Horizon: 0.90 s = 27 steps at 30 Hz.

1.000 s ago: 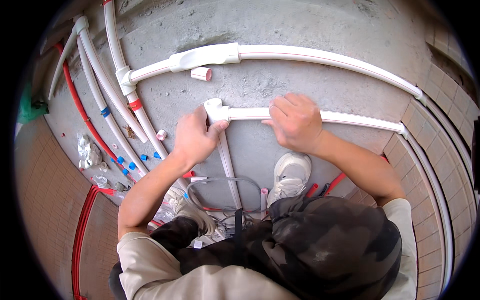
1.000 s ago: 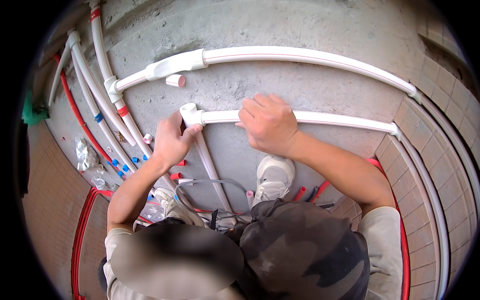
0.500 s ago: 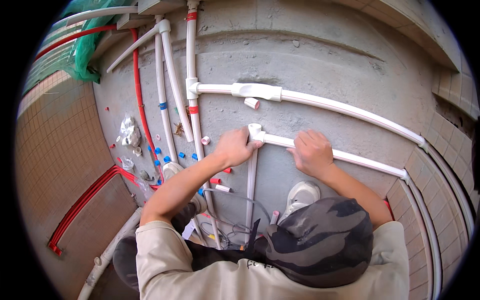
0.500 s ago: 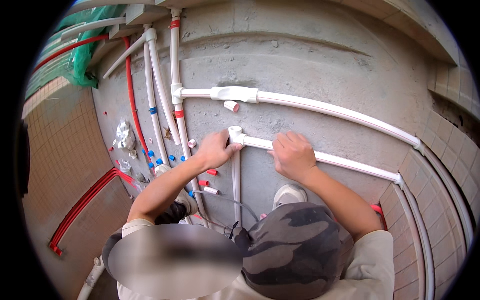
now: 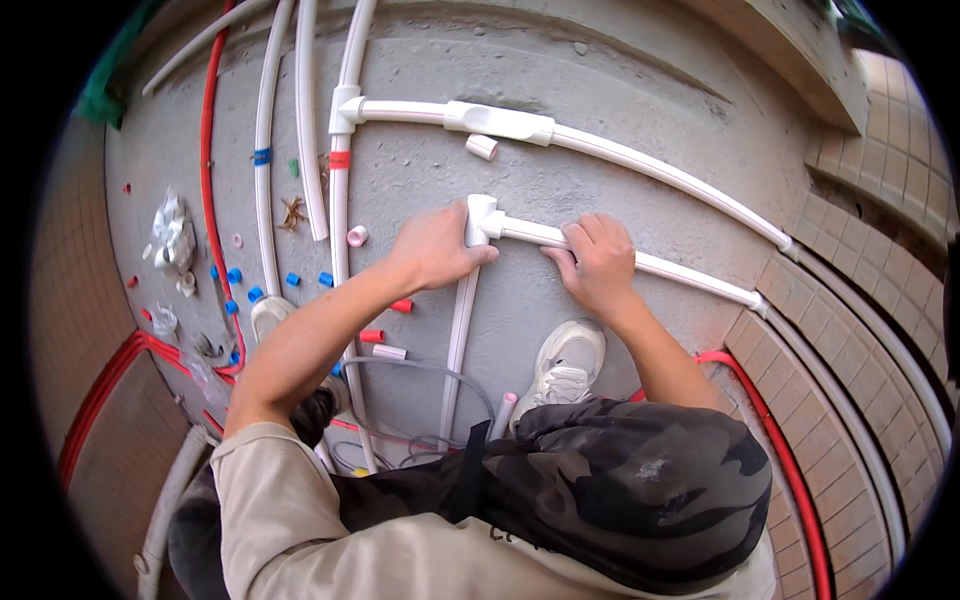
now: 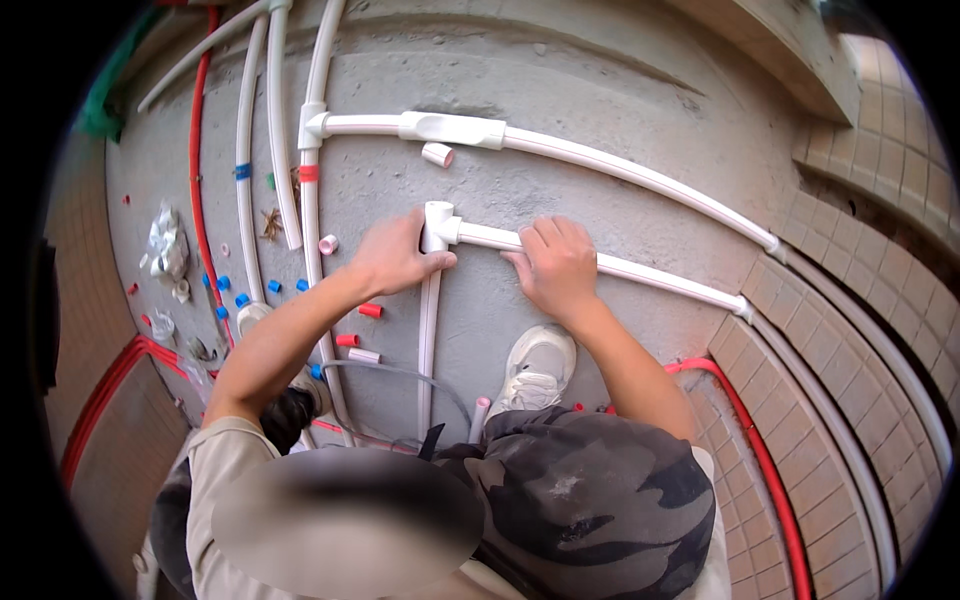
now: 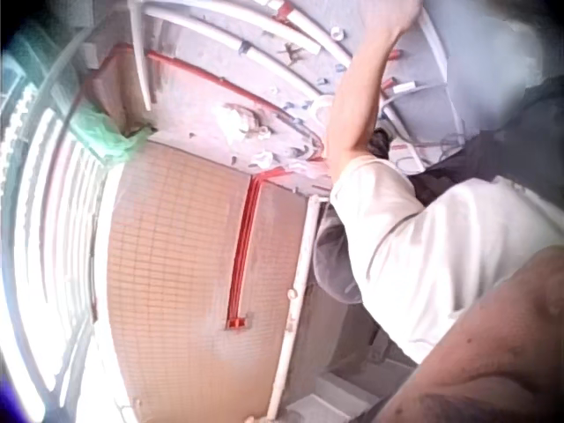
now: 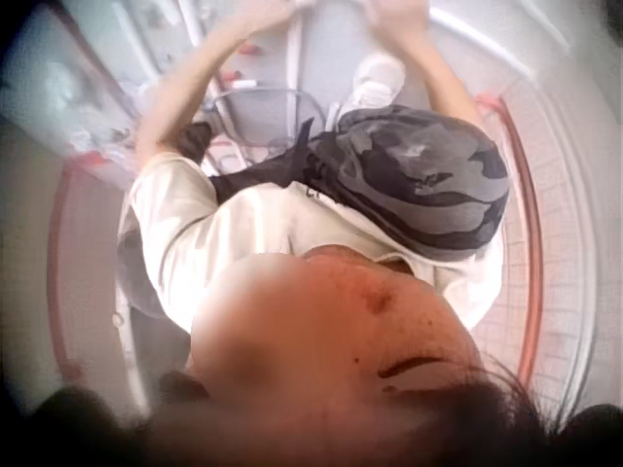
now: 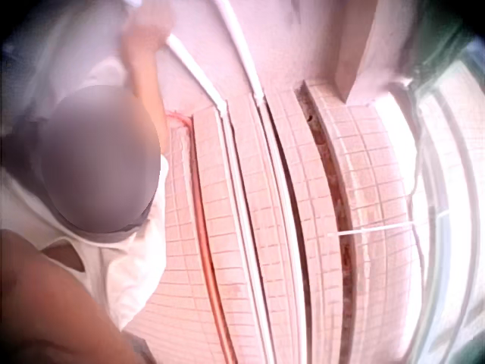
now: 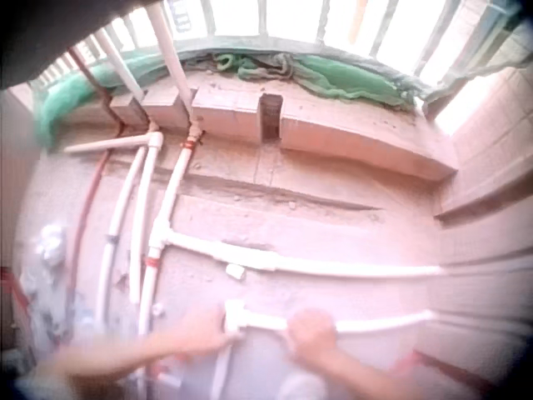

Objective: The person sits on the floor and uses a pipe fusion tool to heat and join white plastic pipes and fittings. They repeatedly insert pipe ends and fittings into the tool, then press the heated parts together to form connections.

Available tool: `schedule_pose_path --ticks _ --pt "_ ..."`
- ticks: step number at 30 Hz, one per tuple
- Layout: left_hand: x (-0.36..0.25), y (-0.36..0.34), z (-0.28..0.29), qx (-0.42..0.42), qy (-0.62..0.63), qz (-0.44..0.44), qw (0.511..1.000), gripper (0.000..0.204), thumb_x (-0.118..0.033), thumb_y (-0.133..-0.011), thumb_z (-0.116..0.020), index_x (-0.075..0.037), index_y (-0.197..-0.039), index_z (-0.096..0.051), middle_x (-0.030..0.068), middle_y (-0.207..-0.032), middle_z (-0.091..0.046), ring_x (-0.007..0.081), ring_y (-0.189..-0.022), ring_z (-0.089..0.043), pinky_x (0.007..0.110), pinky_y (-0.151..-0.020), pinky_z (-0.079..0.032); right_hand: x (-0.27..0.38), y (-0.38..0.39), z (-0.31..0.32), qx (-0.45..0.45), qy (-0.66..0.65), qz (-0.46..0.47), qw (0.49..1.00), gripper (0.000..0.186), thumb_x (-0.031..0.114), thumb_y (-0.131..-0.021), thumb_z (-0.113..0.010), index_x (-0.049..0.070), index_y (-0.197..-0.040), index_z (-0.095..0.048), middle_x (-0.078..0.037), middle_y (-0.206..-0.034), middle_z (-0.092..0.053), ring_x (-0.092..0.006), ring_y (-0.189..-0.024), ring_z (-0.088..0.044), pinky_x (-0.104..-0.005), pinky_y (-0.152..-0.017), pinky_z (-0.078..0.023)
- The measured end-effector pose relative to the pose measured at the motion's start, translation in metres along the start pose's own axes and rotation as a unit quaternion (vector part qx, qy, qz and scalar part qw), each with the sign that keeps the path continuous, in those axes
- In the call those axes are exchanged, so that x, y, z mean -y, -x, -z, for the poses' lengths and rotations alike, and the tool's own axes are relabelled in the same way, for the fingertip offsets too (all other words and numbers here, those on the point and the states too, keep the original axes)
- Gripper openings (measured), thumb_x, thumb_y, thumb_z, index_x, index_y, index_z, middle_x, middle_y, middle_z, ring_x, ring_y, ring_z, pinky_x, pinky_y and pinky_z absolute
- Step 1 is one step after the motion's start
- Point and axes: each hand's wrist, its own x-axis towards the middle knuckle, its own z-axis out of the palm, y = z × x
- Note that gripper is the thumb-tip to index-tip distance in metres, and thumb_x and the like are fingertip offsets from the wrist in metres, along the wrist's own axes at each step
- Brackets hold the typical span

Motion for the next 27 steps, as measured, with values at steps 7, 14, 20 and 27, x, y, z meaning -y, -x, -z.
schedule_pose_path --ticks 7,14,20,27 --pt "0.016 0.009 -0.013 -0.035 0.003 -0.006 0.999 0.048 -0.034 -0.074 -0.069 0.007 -0.098 -0.06 0.0273 -0.085 -0.069 0.0449 -0.081 -0.069 0.051 -0.076 -0.056 0.006 -0.01 -0.013 0.06 -0.012 0.036 0.997 0.027 0.019 -0.075 -0.083 0.005 -0.086 -0.063 -0.009 -0.077 -0.053 -0.0294 -0.069 -0.054 -0.0417 -0.06 -0.042" --pt "0.011 0.01 -0.013 -0.034 0.0 -0.007 0.999 0.041 -0.027 -0.071 -0.069 0.006 -0.095 -0.066 0.0252 -0.089 -0.071 0.0418 -0.081 -0.071 0.05 -0.074 -0.058 0.0 -0.015 -0.013 0.113 -0.04 0.064 0.991 0.025 0.016 -0.076 -0.08 0.005 -0.08 -0.058 -0.01 -0.076 -0.052 -0.0302 -0.069 -0.054 -0.0419 -0.058 -0.042" --pt "0.005 0.006 -0.012 -0.031 -0.003 -0.01 0.999 0.037 -0.024 -0.07 -0.069 0.007 -0.091 -0.068 0.0248 -0.087 -0.071 0.0411 -0.08 -0.071 0.048 -0.073 -0.058 -0.005 -0.019 -0.014 0.108 -0.066 0.093 0.988 0.025 0.011 -0.073 -0.083 0.004 -0.082 -0.061 -0.009 -0.071 -0.048 -0.0291 -0.062 -0.05 -0.0412 -0.054 -0.039" --pt "-0.002 0.001 -0.003 0.037 -0.024 0.01 0.999 0.042 -0.026 -0.071 -0.071 0.008 -0.095 -0.065 0.0251 -0.087 -0.071 0.0417 -0.082 -0.07 0.048 -0.076 -0.057 -0.006 -0.017 -0.01 0.105 -0.063 0.09 0.988 0.027 0.011 -0.072 -0.081 0.005 -0.076 -0.056 -0.01 -0.072 -0.048 -0.0294 -0.063 -0.051 -0.0415 -0.055 -0.041"
